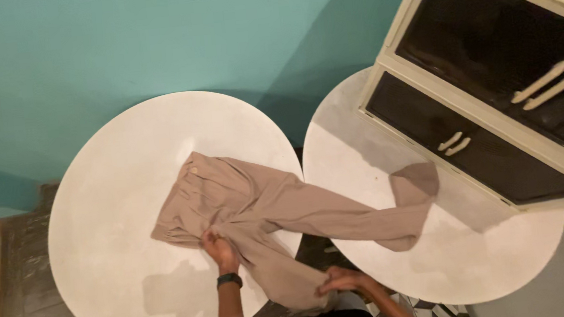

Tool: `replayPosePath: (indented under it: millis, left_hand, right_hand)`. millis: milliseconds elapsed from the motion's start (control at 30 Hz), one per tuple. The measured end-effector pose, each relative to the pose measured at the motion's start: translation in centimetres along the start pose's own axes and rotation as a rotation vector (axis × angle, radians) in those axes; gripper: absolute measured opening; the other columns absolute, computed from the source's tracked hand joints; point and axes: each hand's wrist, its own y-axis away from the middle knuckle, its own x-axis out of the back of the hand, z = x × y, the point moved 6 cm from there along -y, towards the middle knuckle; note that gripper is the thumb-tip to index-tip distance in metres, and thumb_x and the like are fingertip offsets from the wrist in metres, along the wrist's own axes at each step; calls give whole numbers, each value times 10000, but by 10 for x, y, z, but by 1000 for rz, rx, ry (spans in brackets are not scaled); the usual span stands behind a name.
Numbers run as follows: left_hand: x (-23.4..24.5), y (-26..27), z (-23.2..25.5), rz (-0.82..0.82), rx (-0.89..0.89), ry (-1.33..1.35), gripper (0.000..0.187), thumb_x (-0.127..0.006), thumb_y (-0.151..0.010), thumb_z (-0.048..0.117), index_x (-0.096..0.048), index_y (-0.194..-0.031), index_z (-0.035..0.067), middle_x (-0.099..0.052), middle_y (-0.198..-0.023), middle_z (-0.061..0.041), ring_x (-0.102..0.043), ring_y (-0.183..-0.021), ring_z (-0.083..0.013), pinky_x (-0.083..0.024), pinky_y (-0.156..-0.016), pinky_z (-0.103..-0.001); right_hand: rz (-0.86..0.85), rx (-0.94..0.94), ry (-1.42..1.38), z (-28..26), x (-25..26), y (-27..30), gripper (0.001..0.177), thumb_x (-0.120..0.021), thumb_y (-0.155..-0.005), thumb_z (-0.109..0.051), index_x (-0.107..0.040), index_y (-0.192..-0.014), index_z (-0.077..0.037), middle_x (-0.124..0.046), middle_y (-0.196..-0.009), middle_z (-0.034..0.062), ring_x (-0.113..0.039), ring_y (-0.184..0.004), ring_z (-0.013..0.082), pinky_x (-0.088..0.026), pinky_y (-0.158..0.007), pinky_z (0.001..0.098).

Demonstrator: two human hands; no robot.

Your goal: The person folds two shirts and one pair of pants by hand on a table and places each item into a cabinet drawer.

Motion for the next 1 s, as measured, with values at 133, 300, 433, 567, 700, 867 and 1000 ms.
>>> replayPosePath:
  millis: [133, 300, 433, 567, 700, 867, 1000]
  left_hand:
    - [19, -16, 3, 150, 129, 426, 131, -471, -1075, 174, -544, -1174, 130, -563, -1145, -10, -533, -1096, -167, -473, -1004, -343]
    - [30, -49, 40, 205, 242, 536, 111, -448, -1002, 207, -509, -1078, 154, -620, -1124, -5, -602, -1051, -178, -529, -961, -366]
    - [24, -51, 62, 17, -54, 16, 119, -535, -1143, 173, -543, -1180, 60, -574, -1143, -56, -499, -1002, -173, -443, -869, -329]
    - [9, -42, 63, -21, -185, -193, 179, -556, -1105, 212, -589, -1163, 46, -627, -1104, -55, -565, -1019, -157, -476, -932, -302]
    - [-17, -18, 76, -315, -413, -552, 274, -567, -1081, 215, -630, -1256, 13, -639, -1195, -140, -590, -1094, -269, -483, -969, -370]
    - [-16, -18, 85, -284, -318, -835, 368, -587, -990, 202, -653, -1349, 158, -634, -1334, -134, -596, -1243, -334, -490, -1022, -410]
    - [5, -27, 88, -227, -427, -1144, 572, -635, -878, 172, -552, -1436, 273, -520, -1461, -119, -511, -1309, -368, -465, -975, -563]
  right_hand:
    - [86, 11, -125, -3, 39, 49, 485, -793, -851, -326, -709, -1212, -12, -746, -1198, 109, -646, -1152, 180, -482, -1014, 285]
    - [-83, -263, 306, 22, 75, 117, 524, -768, -970, -452, -796, -1210, 13, -632, -910, 235, -514, -827, 362, -407, -734, 564]
    - [385, -79, -35, 23, 155, 165, 574, -647, -819, -584, -745, -1212, -177, -671, -1231, 77, -584, -1263, 323, -476, -1103, 497]
    - [672, -23, -92, 4, 212, 199, 594, -732, -836, -508, -734, -1267, -99, -574, -1345, 136, -512, -1332, 290, -386, -1142, 489]
    - [1006, -101, 91, -19, 255, 227, 641, -732, -835, -476, -662, -1308, -50, -686, -1287, 279, -640, -1174, 383, -483, -1035, 526]
    - [1272, 36, 646, -37, 260, 216, 684, -720, -772, -445, -617, -1384, -160, -615, -1409, 193, -596, -1250, 333, -469, -1074, 456]
    - [1109, -194, 374, 5, 234, 197, 612, -715, -831, -410, -601, -1363, -129, -642, -1315, 194, -622, -1167, 324, -483, -1007, 442]
